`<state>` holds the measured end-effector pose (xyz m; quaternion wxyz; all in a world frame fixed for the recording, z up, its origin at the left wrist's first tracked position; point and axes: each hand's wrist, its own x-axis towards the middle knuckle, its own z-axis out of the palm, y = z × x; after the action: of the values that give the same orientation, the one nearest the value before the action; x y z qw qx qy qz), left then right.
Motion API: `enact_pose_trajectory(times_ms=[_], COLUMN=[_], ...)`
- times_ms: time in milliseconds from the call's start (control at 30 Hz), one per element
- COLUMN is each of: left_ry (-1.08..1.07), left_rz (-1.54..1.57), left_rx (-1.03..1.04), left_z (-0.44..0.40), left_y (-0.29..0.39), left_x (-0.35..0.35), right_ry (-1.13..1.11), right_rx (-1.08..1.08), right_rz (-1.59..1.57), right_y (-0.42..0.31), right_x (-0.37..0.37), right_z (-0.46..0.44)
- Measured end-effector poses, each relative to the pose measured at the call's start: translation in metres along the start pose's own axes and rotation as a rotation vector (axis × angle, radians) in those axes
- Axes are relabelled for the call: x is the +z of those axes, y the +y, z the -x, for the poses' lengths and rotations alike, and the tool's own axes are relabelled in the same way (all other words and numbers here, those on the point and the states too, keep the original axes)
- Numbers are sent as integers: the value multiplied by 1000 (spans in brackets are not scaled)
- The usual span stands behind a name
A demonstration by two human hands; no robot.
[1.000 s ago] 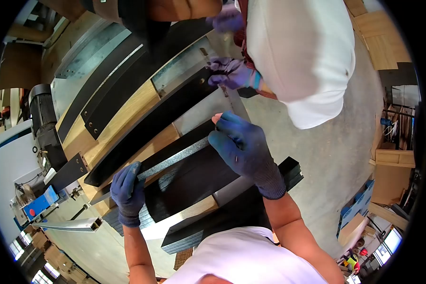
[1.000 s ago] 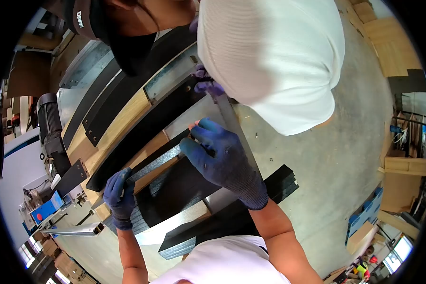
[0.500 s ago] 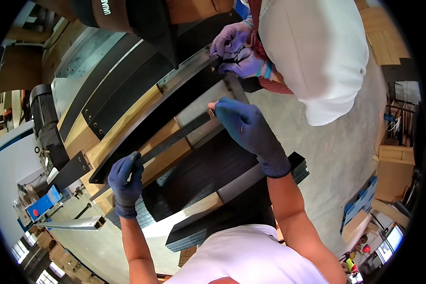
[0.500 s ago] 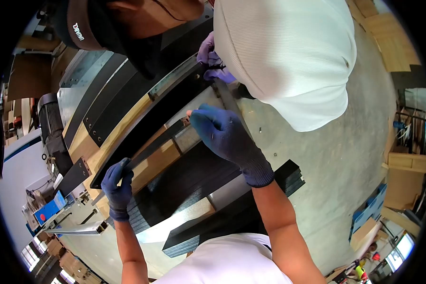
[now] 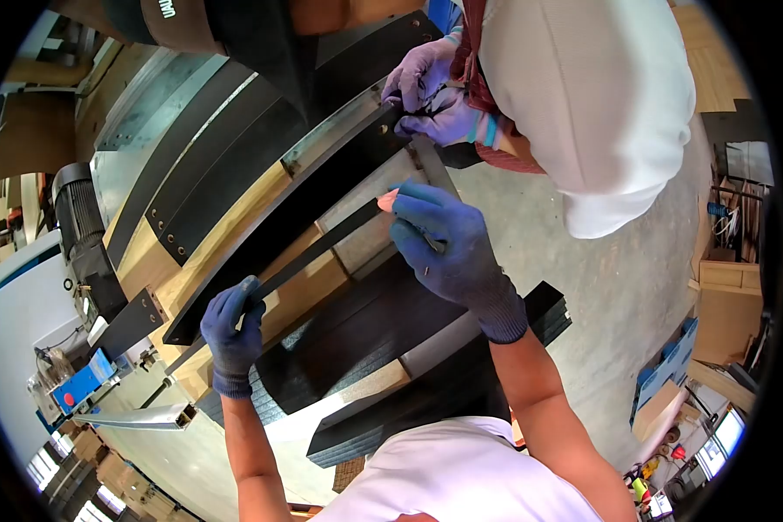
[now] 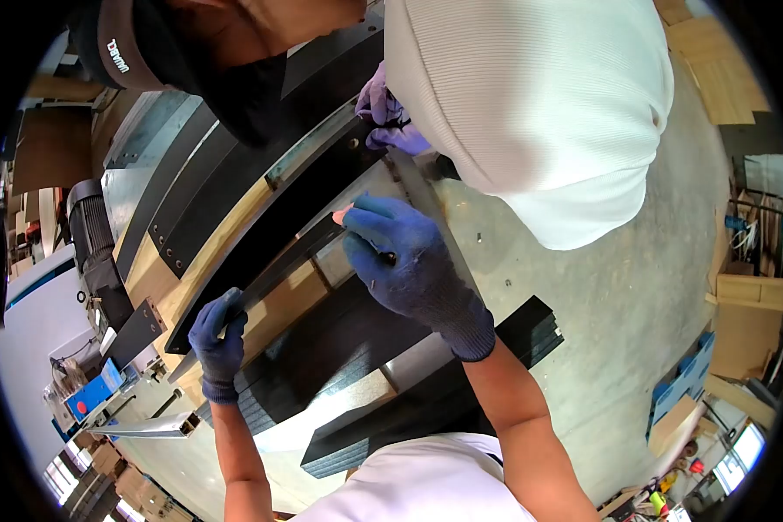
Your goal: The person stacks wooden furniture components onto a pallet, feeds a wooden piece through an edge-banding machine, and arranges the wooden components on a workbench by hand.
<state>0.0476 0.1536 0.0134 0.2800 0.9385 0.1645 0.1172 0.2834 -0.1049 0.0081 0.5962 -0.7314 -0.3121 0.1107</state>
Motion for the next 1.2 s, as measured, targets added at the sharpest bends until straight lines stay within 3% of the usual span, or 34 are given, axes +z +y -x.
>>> enact_pose_trajectory(times_ms=[233, 633, 1033, 1200], left_ry=[-5, -5, 15, 17], left_rz=[-24, -48, -53, -69], left_rx=[-9, -17, -27, -10], left_z=[-2, -11, -13, -13], left_y=[-7, -19, -18, -16], left_x=[12, 28, 29, 28], right_ry=[-62, -171, -137, -150], right_rx=[174, 374, 364, 493], right_rz=[-219, -120, -69, -19], right_y=[27, 45, 40, 35], right_x=[-4, -3, -12, -25], right_z=[-2, -10, -8, 4])
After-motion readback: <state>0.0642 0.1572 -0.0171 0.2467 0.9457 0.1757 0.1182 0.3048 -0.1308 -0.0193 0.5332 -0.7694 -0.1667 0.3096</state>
